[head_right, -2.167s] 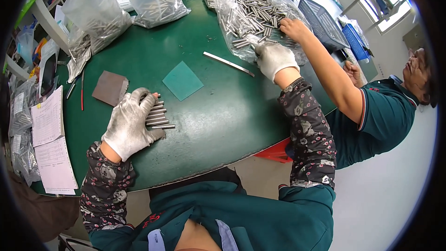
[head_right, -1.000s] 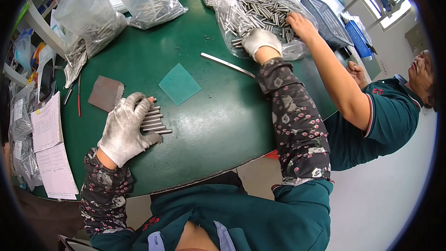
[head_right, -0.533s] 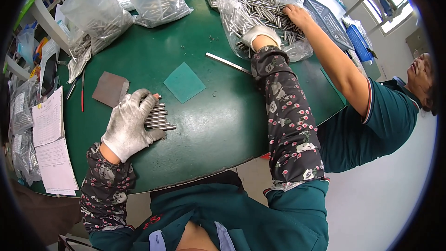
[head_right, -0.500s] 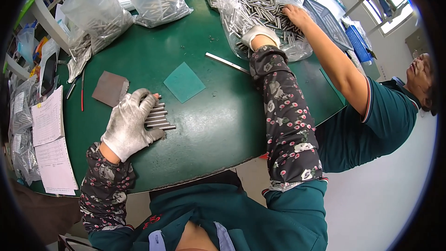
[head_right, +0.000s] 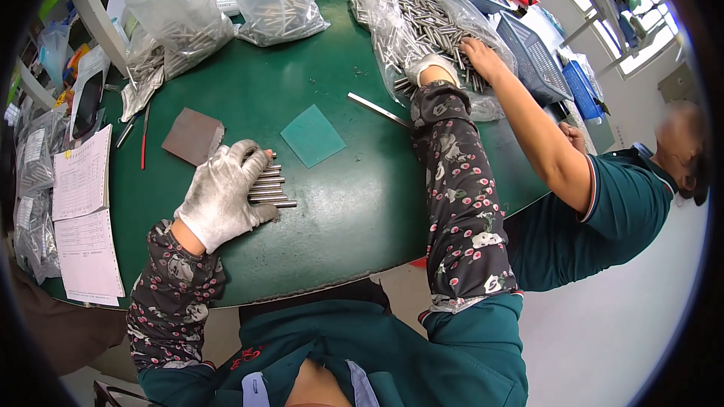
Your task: Inspecting and aligning small metal pins on a workbench for production quality control.
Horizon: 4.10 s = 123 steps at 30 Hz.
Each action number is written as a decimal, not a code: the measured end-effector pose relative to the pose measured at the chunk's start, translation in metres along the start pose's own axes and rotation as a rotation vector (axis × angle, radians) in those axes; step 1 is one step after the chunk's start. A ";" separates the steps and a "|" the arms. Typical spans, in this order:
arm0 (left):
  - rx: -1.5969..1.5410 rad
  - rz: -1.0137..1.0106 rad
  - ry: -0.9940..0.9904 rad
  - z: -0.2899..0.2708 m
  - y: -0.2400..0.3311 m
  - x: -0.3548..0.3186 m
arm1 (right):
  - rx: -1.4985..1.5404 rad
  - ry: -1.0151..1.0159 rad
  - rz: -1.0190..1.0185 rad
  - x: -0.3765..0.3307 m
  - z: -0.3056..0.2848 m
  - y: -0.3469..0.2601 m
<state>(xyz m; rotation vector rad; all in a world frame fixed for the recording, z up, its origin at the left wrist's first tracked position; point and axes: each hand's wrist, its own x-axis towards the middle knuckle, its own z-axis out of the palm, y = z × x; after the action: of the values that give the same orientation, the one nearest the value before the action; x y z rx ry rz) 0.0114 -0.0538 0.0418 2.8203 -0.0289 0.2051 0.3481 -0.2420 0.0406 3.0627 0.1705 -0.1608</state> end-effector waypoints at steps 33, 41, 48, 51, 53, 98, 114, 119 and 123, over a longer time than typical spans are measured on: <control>-0.023 -0.020 -0.006 0.000 -0.002 -0.001 | 0.276 0.391 -0.653 -0.044 0.001 0.032; -0.047 -0.012 -0.057 -0.002 -0.005 0.001 | 1.108 0.010 -0.527 -0.101 -0.032 -0.009; -0.138 -0.207 0.135 -0.001 -0.003 0.005 | 1.344 -0.425 -0.664 -0.186 0.022 -0.114; -0.123 -0.289 0.165 -0.003 -0.007 0.003 | 0.950 -0.116 -0.891 -0.190 0.032 -0.123; -0.125 -0.310 0.148 0.000 -0.009 0.003 | 0.614 0.107 -1.044 -0.193 0.025 -0.118; 0.175 0.034 0.228 0.018 -0.013 0.012 | -0.036 0.246 -0.316 -0.068 0.009 0.079; 0.130 0.033 0.223 0.017 -0.016 0.009 | 0.024 0.034 0.084 -0.048 -0.014 0.041; 0.140 0.037 0.220 0.019 -0.017 0.012 | 0.050 0.035 0.061 -0.042 -0.008 0.053; 0.140 0.036 0.225 0.020 -0.018 0.011 | -0.007 0.131 -0.364 -0.051 -0.004 0.057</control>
<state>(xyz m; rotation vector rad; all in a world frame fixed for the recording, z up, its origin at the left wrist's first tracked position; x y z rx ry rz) 0.0256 -0.0428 0.0193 2.9180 -0.0149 0.5518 0.3044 -0.3038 0.0537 3.0033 0.7341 0.0222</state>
